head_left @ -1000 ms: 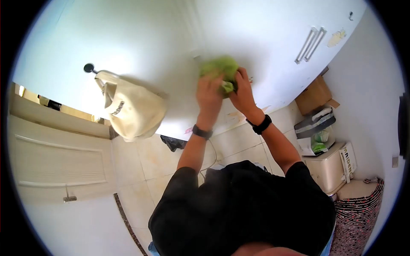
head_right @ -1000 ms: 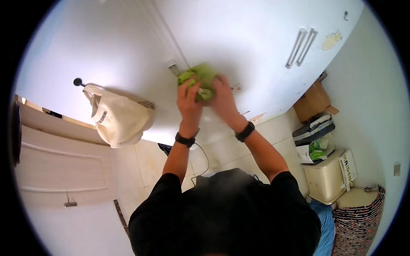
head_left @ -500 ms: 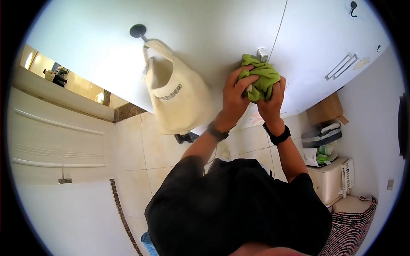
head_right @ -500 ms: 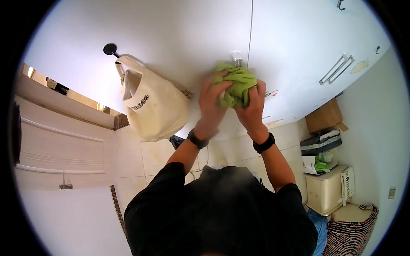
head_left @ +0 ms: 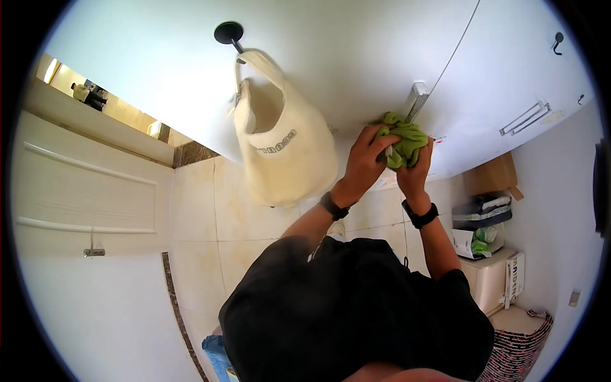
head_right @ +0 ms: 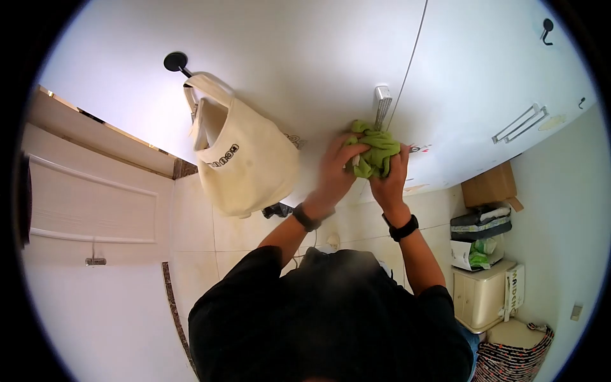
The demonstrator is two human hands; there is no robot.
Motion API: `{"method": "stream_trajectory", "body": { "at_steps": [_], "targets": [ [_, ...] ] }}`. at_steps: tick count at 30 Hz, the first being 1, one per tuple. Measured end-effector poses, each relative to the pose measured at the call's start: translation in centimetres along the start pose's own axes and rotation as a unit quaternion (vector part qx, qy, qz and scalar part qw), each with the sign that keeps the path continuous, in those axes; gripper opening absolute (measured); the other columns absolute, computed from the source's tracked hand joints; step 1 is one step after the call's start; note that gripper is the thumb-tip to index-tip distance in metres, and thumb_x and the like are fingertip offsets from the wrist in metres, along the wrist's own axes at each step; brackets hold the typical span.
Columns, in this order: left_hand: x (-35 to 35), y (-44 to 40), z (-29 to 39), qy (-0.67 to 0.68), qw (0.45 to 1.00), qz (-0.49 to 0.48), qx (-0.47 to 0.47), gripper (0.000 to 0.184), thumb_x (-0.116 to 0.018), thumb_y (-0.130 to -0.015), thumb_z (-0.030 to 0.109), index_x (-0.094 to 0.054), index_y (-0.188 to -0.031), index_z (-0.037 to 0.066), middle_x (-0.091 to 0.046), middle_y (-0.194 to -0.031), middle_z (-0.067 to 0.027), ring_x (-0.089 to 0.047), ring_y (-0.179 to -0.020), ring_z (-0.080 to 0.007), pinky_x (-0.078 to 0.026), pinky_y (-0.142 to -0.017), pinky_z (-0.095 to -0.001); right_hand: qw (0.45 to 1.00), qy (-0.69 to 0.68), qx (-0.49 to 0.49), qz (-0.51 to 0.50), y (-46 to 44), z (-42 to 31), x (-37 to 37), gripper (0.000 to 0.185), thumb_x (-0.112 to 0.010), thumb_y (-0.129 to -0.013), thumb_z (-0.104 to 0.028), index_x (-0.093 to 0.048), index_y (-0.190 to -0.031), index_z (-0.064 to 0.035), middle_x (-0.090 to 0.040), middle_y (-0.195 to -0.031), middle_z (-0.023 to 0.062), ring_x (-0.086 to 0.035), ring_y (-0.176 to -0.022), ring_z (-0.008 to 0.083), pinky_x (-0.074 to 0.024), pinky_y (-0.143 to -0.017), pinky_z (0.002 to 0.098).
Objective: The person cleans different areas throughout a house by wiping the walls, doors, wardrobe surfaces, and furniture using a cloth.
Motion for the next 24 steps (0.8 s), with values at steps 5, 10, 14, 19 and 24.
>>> {"method": "stream_trajectory", "body": {
  "at_steps": [5,10,14,19,24],
  "targets": [
    [1.3,-5.4,3.6,0.034,0.996,0.067,-0.053,0.041,-0.071,-0.063,-0.007,-0.063,-0.100,0.009,-0.060,-0.111,-0.0127,-0.059,-0.096,-0.0318,-0.051,-0.077,-0.0367,0.997,-0.076,0.026,0.014,-4.2,-0.7,0.9,0.050,-0.067,-0.080,-0.001,-0.041,-0.122,-0.0016,-0.048,-0.113,0.0088,-0.049,-0.104,0.0186,-0.0417,-0.091,0.0297],
    [0.5,-3.8,2.5,0.010,0.998,0.048,-0.046,0.041,-0.071,-0.063,-0.006,-0.064,-0.100,0.011,-0.058,-0.108,-0.0112,-0.058,-0.095,-0.0311,-0.052,-0.075,-0.0359,0.989,-0.137,0.007,0.051,-2.5,1.8,0.0,0.043,-0.071,-0.073,-0.003,-0.052,-0.111,0.0021,-0.048,-0.110,0.0161,-0.051,-0.099,0.0321,-0.0439,-0.084,0.0382],
    [-0.7,-0.2,-0.4,-0.012,1.000,-0.006,0.010,0.041,-0.071,-0.064,-0.005,-0.065,-0.101,0.013,-0.056,-0.106,-0.0093,-0.058,-0.095,-0.0299,-0.052,-0.074,-0.0359,0.992,-0.122,-0.035,0.023,1.0,4.2,-1.3,0.044,-0.072,-0.076,-0.010,-0.052,-0.113,0.0013,-0.048,-0.110,0.0152,-0.050,-0.101,0.0328,-0.0424,-0.088,0.0384],
    [-1.5,2.3,-1.9,-0.050,0.998,-0.045,0.020,0.041,-0.072,-0.065,0.000,-0.066,-0.102,0.016,-0.055,-0.108,-0.0079,-0.057,-0.094,-0.0286,-0.053,-0.071,-0.0358,0.973,-0.184,-0.134,0.035,4.9,6.9,-2.6,0.053,-0.075,-0.077,-0.012,-0.047,-0.120,0.0006,-0.049,-0.112,0.0133,-0.050,-0.109,0.0255,-0.0407,-0.094,0.0341],
    [-1.7,-0.8,2.8,-0.106,0.988,0.005,-0.114,0.039,-0.068,-0.068,0.003,-0.067,-0.105,0.013,-0.058,-0.116,-0.0083,-0.058,-0.097,-0.0303,-0.053,-0.075,-0.0371,0.926,-0.343,-0.156,0.031,2.3,7.5,-1.1,0.049,-0.066,-0.086,-0.012,-0.043,-0.127,0.0009,-0.052,-0.121,0.0121,-0.053,-0.110,0.0228,-0.0431,-0.095,0.0341]
  ]
}}
Point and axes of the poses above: each hand's wrist, its own y-axis away from the middle knuckle, its own x-axis out of the back of the hand, z = x × y, the point moved 7 cm from there along -y, towards the middle knuckle
